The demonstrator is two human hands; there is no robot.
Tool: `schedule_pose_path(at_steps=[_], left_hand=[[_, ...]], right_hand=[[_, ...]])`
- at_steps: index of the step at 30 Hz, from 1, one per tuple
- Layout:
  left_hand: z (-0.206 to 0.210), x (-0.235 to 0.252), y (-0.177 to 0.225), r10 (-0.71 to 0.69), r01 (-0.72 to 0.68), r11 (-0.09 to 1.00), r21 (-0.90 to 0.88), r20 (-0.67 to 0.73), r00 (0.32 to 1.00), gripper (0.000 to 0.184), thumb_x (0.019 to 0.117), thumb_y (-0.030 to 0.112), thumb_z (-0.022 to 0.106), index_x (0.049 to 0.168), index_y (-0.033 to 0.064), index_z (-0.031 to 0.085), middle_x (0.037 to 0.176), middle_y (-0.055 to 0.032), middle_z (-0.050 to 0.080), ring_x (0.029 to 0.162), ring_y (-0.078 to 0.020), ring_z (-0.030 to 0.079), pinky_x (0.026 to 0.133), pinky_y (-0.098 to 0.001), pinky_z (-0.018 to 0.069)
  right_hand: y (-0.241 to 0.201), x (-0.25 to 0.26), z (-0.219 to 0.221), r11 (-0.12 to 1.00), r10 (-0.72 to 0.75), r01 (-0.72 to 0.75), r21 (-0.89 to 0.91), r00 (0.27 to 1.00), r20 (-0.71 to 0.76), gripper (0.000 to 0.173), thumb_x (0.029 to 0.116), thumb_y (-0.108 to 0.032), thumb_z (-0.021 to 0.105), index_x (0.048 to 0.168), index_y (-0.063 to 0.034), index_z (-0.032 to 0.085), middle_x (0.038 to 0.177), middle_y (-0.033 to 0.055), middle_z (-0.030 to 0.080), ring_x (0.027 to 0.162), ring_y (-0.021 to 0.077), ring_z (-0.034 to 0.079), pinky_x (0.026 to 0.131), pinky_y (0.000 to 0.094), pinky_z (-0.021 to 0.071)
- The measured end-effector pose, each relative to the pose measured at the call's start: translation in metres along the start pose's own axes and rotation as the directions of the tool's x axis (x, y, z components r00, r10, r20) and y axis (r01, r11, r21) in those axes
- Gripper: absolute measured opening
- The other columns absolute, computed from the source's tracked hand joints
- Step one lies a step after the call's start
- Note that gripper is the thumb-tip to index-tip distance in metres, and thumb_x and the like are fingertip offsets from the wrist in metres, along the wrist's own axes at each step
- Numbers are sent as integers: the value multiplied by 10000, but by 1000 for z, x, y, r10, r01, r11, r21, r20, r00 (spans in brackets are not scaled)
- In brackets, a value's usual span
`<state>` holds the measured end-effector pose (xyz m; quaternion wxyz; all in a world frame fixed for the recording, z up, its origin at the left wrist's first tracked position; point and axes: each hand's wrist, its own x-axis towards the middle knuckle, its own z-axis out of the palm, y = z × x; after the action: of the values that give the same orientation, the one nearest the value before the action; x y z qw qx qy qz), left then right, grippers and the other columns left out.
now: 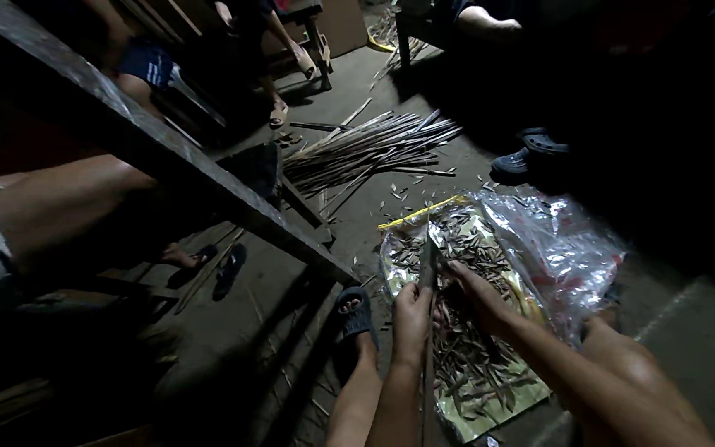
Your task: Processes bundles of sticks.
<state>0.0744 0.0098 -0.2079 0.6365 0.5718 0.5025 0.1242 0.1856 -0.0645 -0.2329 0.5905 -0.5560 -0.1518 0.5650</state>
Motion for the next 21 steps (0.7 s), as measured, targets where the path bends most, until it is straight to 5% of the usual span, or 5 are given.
schedule_pose_path(at_steps=[5,11,15,18,21], left_hand=[[3,1,-3,81,-67,980,185,-69,994,149,1046,106,572,1077,-32,620,768,-59,603,524,-72,553,484,-213,485],[3,-2,-1,136,-116,966,229,-74,988,162,1053,65,514,1106,-43,623,772,-60,581,529,-74,551,503,-230,502],[-2,-3,3,91,-89,995,42,-36,995,184,1074,63,472,1072,-46,620,713,-35,614,462,-41,520,438,-181,456],[-6,-6,6,27,-26,996,-85,7,1000,200,1087,109,478,1035,-35,607,676,-22,613,443,-23,503,420,-152,430],[-9,-10,8,-31,39,987,-154,55,998,229,1090,115,468,1043,-34,635,661,-12,602,446,-19,499,415,-144,418]], right_hand=[[1,-11,4,996,-75,79,-50,994,75,436,1106,-270,307,1478,-59,393,761,-53,457,546,26,413,495,194,377],[9,-3,-1,982,-166,169,-80,985,42,406,1107,-228,349,1444,-40,475,716,-60,462,519,17,405,474,190,370],[13,2,-13,839,-321,333,-431,941,104,487,1105,-266,370,1497,8,458,1258,125,635,904,61,574,841,256,477],[13,3,-18,732,-372,384,-563,917,142,500,1103,-288,364,1531,-45,451,1425,177,587,1235,234,609,1064,446,447],[13,2,-19,590,-455,406,-698,881,128,467,1100,-277,389,1528,-118,487,1390,154,629,1227,309,634,1033,530,471]])
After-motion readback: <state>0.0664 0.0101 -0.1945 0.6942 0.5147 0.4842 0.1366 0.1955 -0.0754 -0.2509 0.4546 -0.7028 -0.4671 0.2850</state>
